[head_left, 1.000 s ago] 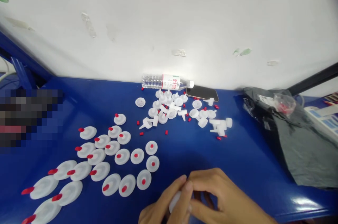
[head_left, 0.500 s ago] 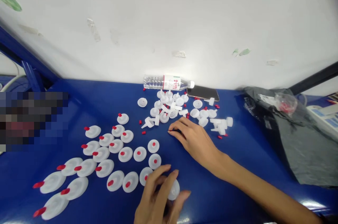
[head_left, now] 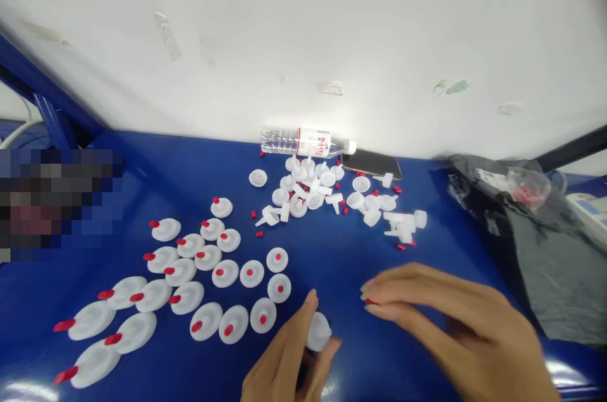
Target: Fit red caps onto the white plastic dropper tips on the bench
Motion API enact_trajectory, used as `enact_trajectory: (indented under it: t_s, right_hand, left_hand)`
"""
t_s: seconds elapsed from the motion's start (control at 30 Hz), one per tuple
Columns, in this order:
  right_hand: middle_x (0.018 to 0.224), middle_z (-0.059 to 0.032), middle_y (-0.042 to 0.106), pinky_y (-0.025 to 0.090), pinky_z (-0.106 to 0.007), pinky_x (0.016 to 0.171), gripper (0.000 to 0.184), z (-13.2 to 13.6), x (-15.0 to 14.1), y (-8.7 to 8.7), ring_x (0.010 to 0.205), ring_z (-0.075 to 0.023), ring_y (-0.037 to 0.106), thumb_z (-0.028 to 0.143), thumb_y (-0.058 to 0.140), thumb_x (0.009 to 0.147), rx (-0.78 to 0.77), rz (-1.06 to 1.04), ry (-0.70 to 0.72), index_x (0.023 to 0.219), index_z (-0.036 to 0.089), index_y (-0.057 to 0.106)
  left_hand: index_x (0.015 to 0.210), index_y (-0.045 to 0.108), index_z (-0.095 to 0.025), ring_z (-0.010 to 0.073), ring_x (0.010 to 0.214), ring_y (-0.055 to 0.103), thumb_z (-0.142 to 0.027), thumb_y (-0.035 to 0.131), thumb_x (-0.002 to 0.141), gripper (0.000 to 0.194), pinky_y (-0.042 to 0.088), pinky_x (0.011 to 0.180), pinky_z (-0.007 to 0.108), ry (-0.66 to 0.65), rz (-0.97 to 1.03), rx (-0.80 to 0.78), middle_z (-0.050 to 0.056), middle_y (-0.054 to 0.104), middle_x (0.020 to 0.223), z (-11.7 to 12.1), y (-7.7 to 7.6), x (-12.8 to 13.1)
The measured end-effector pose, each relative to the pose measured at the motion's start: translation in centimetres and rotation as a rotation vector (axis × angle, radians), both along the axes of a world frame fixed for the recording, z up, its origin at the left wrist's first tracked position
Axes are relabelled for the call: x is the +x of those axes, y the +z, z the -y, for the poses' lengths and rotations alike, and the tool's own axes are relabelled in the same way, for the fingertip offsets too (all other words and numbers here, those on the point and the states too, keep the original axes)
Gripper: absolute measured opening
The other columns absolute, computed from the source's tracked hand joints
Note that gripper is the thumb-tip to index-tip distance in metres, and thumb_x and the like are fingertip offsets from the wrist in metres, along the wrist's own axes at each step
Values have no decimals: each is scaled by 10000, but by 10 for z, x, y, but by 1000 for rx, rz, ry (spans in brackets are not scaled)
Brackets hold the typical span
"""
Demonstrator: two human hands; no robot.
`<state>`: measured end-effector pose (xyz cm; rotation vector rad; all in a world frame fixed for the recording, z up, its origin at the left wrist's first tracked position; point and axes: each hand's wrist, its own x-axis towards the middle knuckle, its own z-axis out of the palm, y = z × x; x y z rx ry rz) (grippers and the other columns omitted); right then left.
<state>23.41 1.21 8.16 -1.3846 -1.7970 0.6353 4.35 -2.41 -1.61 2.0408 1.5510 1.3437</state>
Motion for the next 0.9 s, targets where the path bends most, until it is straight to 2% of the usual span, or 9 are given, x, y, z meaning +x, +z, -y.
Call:
enact_trajectory:
  t_s: [0.07, 0.17, 0.23, 0.37, 0.5, 0.6, 0.8, 0.9]
  right_hand:
    - [951, -9, 815, 653, -268, 706, 213, 14, 2, -3, 805, -214, 781, 246, 679, 949, 83, 45, 50, 1075, 370, 797]
    - [1020, -27, 802, 649, -272, 711, 290, 26, -7, -19, 846, -217, 770, 256, 646, 968, 25, 79, 167, 1221, 354, 748]
    - [1037, -16, 787, 639, -228, 712, 292, 30, -19, -33, 824, -179, 761, 215, 625, 978, -48, 68, 194, 1208, 347, 746]
    - [1047, -16, 768, 622, -159, 750, 242, 34, -34, -49, 813, -141, 760, 158, 614, 976, -70, -3, 124, 1084, 297, 780]
    - [1048, -22, 777, 624, -175, 782, 238, 36, -31, -54, 851, -153, 770, 154, 602, 988, -7, -67, 99, 1103, 281, 767]
    - [1041, -15, 782, 625, -180, 783, 254, 36, -29, -58, 846, -152, 772, 135, 599, 987, -42, -86, 87, 1112, 282, 765]
    - [1023, -10, 786, 626, -197, 792, 227, 35, -36, -64, 881, -161, 763, 134, 660, 954, -88, -106, 67, 1082, 270, 789]
    - [1023, -5, 789, 627, -209, 774, 272, 33, -32, -63, 879, -157, 758, 133, 631, 973, -76, -80, 70, 1132, 290, 786]
  left_hand:
    - [1229, 705, -188, 56, 536, 695, -239, 668, 963, 273, 605, 604, 146, 11, -17, 22, 10, 822, 997, 0, 0, -1]
    - [1249, 702, -183, 69, 595, 727, -242, 667, 962, 295, 615, 636, 146, -15, -25, 8, 17, 818, 1039, 1, -2, -4]
    - [1294, 679, -190, 84, 676, 759, -248, 628, 985, 319, 626, 691, 153, -53, -22, -29, 20, 810, 1089, 3, -5, -7]
    - [1342, 645, -215, 114, 814, 788, -266, 592, 1007, 344, 633, 813, 185, -93, -13, -74, 12, 801, 1127, 5, -7, -9]
    - [1299, 667, -222, 87, 711, 767, -300, 613, 1003, 311, 626, 732, 152, -72, -16, -50, 0, 815, 1052, 4, -2, -6]
    - [1265, 680, -211, 61, 652, 741, -287, 610, 1005, 279, 608, 690, 125, -69, -18, -35, -5, 818, 1018, 3, 1, -6]
    - [1344, 634, -206, 82, 793, 776, -322, 561, 1030, 342, 611, 743, 133, -122, -18, -80, 10, 808, 1091, 2, -8, -8]
    - [1386, 607, -228, 63, 680, 750, -358, 544, 1036, 378, 613, 688, 133, -101, -13, -90, 22, 793, 1164, 2, -7, -5]
